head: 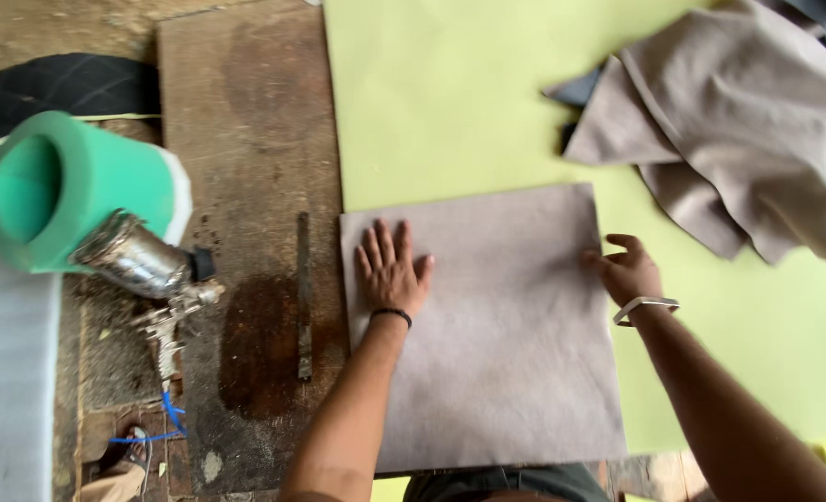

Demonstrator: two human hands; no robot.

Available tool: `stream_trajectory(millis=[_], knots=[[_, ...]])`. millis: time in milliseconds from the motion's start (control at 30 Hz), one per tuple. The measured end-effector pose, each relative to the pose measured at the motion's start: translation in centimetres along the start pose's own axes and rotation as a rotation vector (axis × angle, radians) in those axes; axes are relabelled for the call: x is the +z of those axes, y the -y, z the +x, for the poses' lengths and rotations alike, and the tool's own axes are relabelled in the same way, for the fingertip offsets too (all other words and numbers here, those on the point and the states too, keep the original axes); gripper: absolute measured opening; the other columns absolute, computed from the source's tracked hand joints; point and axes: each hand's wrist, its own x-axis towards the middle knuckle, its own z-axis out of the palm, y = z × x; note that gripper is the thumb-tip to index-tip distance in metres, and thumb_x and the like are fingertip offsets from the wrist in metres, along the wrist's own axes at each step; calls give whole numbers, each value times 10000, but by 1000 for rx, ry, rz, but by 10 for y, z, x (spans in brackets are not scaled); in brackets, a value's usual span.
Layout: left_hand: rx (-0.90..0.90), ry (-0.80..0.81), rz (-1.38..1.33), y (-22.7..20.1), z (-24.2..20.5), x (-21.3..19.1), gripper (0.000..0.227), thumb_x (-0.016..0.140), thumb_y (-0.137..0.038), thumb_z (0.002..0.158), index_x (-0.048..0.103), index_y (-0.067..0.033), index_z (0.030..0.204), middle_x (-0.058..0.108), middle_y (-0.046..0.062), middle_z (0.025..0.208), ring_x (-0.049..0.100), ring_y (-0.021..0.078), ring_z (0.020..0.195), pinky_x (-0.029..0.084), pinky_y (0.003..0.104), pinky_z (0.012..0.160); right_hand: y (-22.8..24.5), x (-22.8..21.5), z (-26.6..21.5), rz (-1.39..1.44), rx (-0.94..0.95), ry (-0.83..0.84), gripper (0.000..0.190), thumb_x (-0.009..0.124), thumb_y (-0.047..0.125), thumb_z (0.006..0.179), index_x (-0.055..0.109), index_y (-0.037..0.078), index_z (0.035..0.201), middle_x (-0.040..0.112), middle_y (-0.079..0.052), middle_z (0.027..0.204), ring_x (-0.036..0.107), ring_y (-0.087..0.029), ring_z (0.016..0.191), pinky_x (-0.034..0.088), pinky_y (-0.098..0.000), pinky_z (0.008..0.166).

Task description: The person uses a spray gun to apply adhesive to a gray fabric piece, then places it onto a beige fabric sheet and presses it down. They repeat this process with additional fabric pieces, aligning and smoothing each layer on a wooden workbench.

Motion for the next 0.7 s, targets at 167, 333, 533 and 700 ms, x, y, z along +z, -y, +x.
stream_trajectory(millis=[167, 333, 533, 700], knots=[[269, -18, 14, -74, 5, -3, 933, 398, -691, 984, 101, -80, 1622, 24, 252, 1687, 1, 450, 1547, -17, 584, 1218, -43, -4, -51, -82, 68, 81, 714, 802, 286, 849, 499, 85, 1463, 740, -199, 1200, 715, -287, 1099, 554, -410, 986], [610, 73, -49, -163, -48, 5, 896, 396, -679, 964, 143, -138, 1633, 67, 199, 1695, 42, 390, 1562, 36, 556, 1258, -112, -9, -96, -8, 117, 201, 594, 761, 263, 881, 542, 74, 1400, 746, -184, 1212, 743, -275, 1098, 566, -409, 1008], [752, 159, 117, -170, -98, 13, 905, 364, -687, 972, 112, -141, 1647, 48, 201, 1713, 60, 385, 1575, 37, 540, 1257, -174, -8, -153, -94, 204, 235, 538, 778, 281, 868, 573, 90, 1328, 777, -175, 1123, 758, -271, 1047, 593, -416, 980], [952, 223, 220, -131, -163, 33, 946, 244, -755, 965, 41, -121, 1637, -3, 232, 1685, 48, 405, 1555, 53, 534, 1238, -184, 12, -176, -123, 153, -2, 450, 718, 265, 918, 595, 108, 1322, 770, -124, 1094, 753, -254, 1006, 614, -403, 961]])
